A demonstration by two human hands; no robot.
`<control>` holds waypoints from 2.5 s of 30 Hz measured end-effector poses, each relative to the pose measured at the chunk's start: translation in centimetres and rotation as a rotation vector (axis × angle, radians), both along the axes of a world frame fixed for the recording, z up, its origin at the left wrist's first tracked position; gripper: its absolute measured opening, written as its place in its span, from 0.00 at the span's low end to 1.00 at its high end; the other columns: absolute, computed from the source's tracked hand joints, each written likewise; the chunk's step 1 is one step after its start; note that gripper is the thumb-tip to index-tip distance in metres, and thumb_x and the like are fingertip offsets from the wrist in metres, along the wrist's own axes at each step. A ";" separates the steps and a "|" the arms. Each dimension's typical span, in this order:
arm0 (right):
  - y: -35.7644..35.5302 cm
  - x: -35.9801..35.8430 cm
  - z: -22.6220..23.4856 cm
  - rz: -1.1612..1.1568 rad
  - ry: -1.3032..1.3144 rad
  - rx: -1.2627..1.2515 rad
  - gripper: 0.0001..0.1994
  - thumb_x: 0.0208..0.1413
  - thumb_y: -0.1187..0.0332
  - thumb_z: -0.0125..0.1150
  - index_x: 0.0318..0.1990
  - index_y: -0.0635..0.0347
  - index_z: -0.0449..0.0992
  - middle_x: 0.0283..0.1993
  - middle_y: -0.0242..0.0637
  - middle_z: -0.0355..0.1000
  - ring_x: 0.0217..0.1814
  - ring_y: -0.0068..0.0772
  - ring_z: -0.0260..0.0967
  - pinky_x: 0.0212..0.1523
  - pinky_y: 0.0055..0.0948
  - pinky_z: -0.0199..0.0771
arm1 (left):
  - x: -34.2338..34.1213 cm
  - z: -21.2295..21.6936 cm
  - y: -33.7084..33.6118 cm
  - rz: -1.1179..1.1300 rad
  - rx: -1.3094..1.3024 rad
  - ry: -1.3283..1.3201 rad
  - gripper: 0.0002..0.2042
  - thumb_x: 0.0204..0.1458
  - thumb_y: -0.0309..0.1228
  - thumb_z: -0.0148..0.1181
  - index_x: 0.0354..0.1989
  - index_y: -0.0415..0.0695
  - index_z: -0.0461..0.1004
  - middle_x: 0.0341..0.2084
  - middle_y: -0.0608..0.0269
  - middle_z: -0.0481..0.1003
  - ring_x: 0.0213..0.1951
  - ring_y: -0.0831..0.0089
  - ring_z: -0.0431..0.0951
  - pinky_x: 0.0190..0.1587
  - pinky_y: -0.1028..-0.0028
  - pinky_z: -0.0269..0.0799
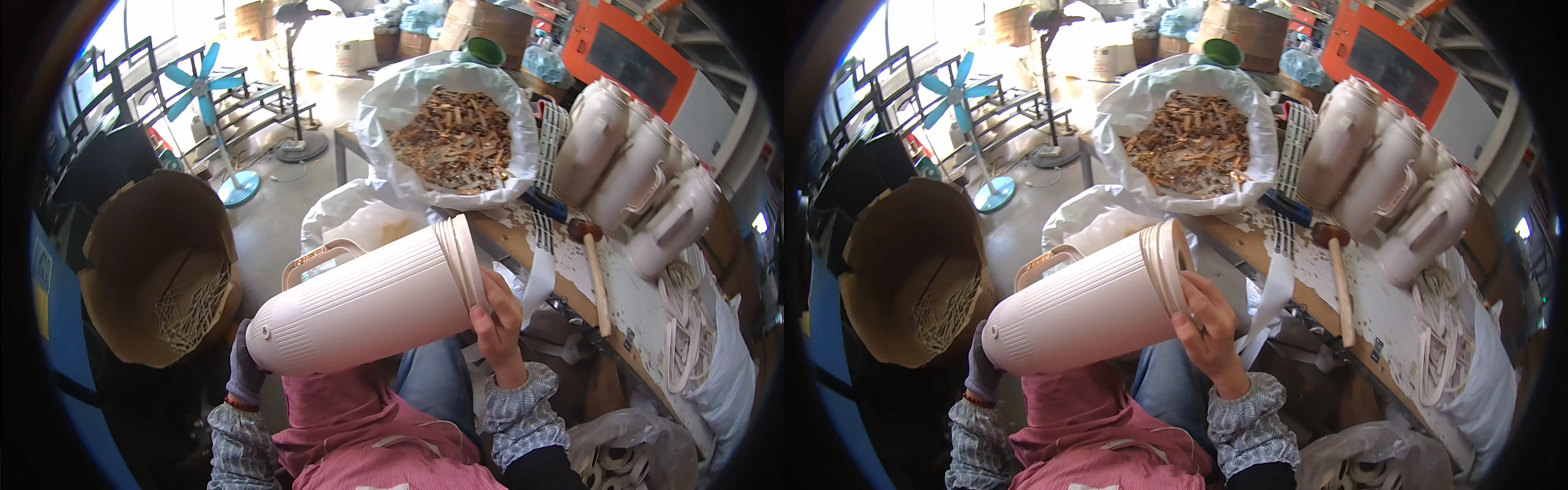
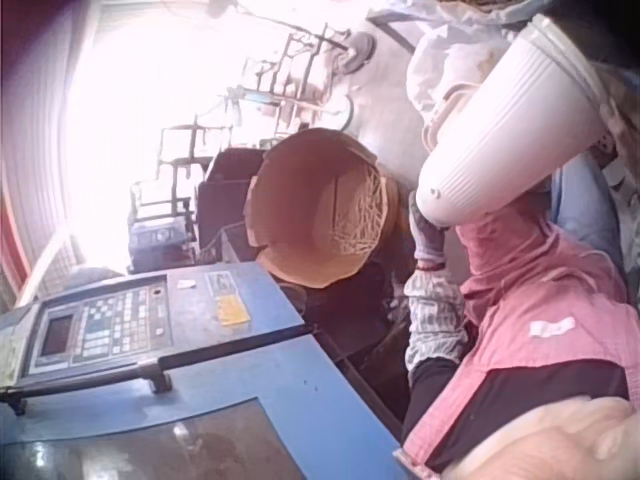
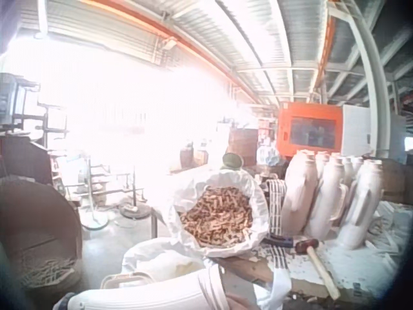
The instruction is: The person assembles white plastic containers by attaching handles, inserting wooden sticks, and applying labels. They repeatedly pick up containers, secure the handles, and place finished units on a nearby table.
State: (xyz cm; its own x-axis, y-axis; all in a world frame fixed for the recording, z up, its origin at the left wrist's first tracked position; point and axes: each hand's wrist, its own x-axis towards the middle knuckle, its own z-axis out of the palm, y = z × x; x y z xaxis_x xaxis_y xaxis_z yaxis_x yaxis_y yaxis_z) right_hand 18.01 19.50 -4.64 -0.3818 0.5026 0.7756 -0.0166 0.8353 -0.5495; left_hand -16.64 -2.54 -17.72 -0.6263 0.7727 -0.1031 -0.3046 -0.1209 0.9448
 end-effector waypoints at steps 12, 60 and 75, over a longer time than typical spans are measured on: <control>-1.1 0.4 -0.4 -0.030 0.017 0.136 0.29 0.38 0.60 0.75 0.47 0.68 0.76 0.45 0.51 0.73 0.40 0.49 0.73 0.40 0.37 0.74 | -1.0 -4.7 0.2 0.048 -0.045 0.692 0.14 0.56 0.22 0.52 0.51 0.39 0.68 0.44 0.56 0.76 0.45 0.67 0.77 0.46 0.71 0.73; -1.6 -1.0 -4.6 -0.092 0.210 -0.376 0.17 0.53 0.68 0.59 0.48 0.67 0.75 0.41 0.43 0.75 0.41 0.31 0.72 0.44 0.27 0.70 | -2.3 4.9 -0.1 0.072 -0.014 0.819 0.17 0.63 0.39 0.42 0.46 0.39 0.71 0.41 0.57 0.74 0.43 0.62 0.75 0.45 0.65 0.71; -3.4 -1.2 1.5 -0.006 0.005 0.258 0.16 0.46 0.68 0.69 0.42 0.66 0.76 0.38 0.46 0.74 0.28 0.40 0.69 0.27 0.32 0.69 | 0.2 -2.0 -1.0 -0.038 0.036 -0.264 0.18 0.65 0.42 0.40 0.47 0.41 0.71 0.45 0.59 0.75 0.46 0.66 0.74 0.52 0.66 0.69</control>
